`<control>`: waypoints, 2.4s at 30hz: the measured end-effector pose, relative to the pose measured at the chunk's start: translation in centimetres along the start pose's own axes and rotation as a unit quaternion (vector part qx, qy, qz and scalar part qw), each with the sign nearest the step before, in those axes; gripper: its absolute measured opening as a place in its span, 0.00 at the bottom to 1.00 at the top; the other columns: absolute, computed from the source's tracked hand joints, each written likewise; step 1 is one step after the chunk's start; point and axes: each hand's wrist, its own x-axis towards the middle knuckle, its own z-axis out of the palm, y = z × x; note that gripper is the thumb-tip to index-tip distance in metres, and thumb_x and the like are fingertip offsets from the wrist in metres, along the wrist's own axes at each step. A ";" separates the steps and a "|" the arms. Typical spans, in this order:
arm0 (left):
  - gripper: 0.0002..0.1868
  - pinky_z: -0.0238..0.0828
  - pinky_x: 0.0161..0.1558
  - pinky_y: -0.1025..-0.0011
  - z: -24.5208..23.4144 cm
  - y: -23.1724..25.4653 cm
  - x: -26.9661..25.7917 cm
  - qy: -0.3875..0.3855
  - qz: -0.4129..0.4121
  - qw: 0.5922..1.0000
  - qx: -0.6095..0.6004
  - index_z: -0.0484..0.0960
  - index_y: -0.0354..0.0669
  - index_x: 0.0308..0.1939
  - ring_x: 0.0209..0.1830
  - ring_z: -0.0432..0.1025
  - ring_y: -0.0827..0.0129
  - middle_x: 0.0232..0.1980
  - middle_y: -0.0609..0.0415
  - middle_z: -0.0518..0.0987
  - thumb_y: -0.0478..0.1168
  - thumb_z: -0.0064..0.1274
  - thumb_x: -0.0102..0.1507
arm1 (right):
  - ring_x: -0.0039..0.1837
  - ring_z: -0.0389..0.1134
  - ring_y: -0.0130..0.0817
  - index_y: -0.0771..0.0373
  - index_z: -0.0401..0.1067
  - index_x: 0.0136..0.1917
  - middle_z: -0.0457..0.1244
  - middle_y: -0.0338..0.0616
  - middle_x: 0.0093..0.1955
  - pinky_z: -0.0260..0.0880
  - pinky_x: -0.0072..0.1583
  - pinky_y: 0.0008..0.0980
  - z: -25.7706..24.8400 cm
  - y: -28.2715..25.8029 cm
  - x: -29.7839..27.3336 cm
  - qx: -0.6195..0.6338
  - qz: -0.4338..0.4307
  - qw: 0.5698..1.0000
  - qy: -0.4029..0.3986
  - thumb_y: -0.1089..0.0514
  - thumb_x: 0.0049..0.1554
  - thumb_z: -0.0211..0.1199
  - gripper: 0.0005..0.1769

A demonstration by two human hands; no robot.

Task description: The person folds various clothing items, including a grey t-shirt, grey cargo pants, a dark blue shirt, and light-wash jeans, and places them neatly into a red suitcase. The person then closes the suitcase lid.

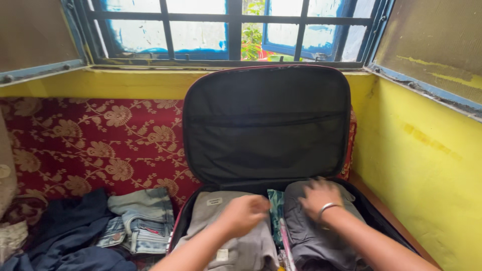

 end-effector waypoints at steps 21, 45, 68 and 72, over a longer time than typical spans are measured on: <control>0.29 0.52 0.72 0.38 -1.5 -17.7 -2.5 -0.176 -0.257 0.882 0.354 0.78 0.47 0.68 0.75 0.57 0.25 0.80 0.26 0.53 0.49 0.41 0.64 | 0.73 0.64 0.57 0.64 0.66 0.74 0.60 0.69 0.73 0.64 0.72 0.43 18.5 -11.7 6.1 0.393 -0.071 0.911 -0.107 0.31 0.58 0.56 0.43; 0.33 0.70 0.67 0.62 -3.8 -15.5 1.0 0.164 -0.495 0.850 0.080 0.80 0.39 0.61 0.68 0.72 0.53 0.67 0.42 0.77 0.55 0.64 0.58 | 0.67 0.71 0.42 0.73 0.65 0.71 0.67 0.57 0.68 0.67 0.66 0.31 11.4 -14.3 7.7 0.640 0.173 0.740 -0.118 0.50 0.44 0.79 0.48; 0.28 0.64 0.66 0.63 -7.3 -13.5 -2.4 0.113 -0.311 0.930 -0.158 0.74 0.47 0.67 0.67 0.72 0.62 0.66 0.51 0.80 0.50 0.51 0.64 | 0.51 0.73 0.36 0.64 0.74 0.62 0.73 0.48 0.52 0.73 0.54 0.34 4.5 -12.0 3.9 0.783 0.046 0.606 -0.131 0.53 0.52 0.70 0.27; 0.23 0.69 0.59 0.68 -6.5 -13.6 -2.7 0.260 -0.008 0.933 -0.248 0.80 0.37 0.59 0.58 0.77 0.60 0.57 0.43 0.87 0.48 0.52 0.66 | 0.54 0.70 0.33 0.60 0.73 0.65 0.70 0.46 0.56 0.71 0.55 0.34 4.7 -11.3 4.6 0.828 -0.048 0.556 -0.047 0.51 0.53 0.69 0.28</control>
